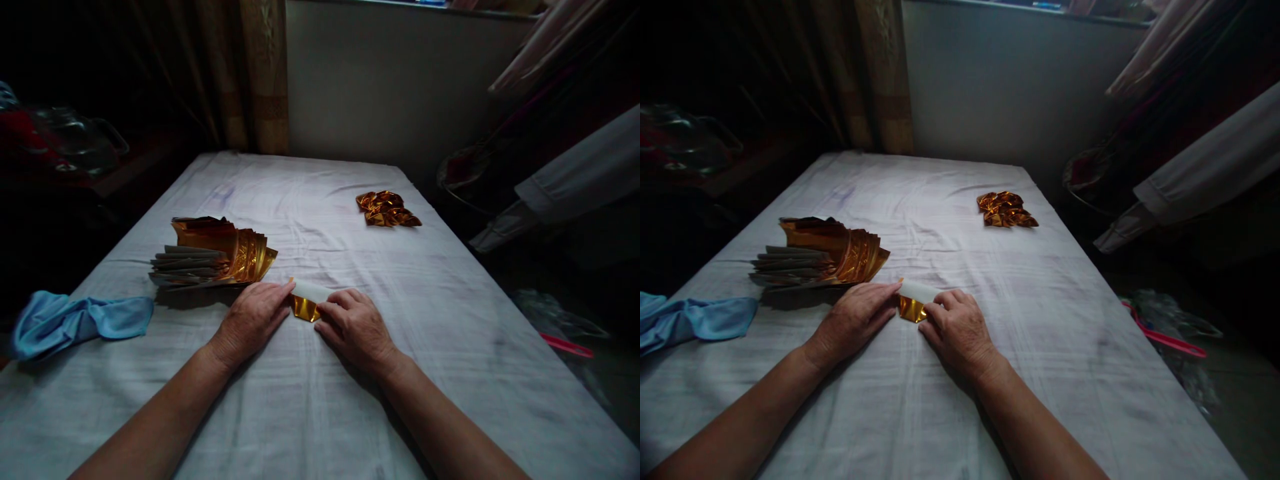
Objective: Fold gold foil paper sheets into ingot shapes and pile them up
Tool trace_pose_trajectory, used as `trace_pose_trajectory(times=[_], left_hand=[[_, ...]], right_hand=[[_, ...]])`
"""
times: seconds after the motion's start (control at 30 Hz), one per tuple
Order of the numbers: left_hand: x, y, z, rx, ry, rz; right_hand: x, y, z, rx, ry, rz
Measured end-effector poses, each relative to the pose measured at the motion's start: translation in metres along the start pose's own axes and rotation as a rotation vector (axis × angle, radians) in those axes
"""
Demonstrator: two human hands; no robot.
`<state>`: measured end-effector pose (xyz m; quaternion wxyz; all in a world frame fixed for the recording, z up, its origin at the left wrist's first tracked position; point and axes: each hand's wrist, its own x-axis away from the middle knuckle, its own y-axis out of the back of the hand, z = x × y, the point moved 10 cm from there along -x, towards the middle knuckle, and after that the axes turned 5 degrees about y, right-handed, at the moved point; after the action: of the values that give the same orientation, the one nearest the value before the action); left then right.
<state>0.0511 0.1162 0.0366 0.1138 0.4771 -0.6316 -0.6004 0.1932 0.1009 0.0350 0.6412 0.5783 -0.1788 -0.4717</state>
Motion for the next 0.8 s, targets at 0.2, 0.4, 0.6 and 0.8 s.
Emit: trace_pose_trajectory(times=[0.2,0.4,0.6,0.8], left_hand=[[-0.0038,-0.0031,0.0038,0.025,0.114,-0.048],[-0.0072,-0.0097,-0.001,0.076,0.101,0.046],[-0.0025,-0.0058,-0.0016,0.119,0.096,0.07],[0.002,-0.0035,-0.0048,0.13,0.088,0.094]], right_hand=[[-0.0002,-0.0021,-0.0021,-0.026,-0.015,-0.002],[-0.0016,-0.0031,0.0006,0.007,0.026,-0.008],[-0.0017,-0.0044,0.0049,0.062,0.077,-0.041],[-0.0004,-0.0031,0.0048,0.011,0.111,-0.063]])
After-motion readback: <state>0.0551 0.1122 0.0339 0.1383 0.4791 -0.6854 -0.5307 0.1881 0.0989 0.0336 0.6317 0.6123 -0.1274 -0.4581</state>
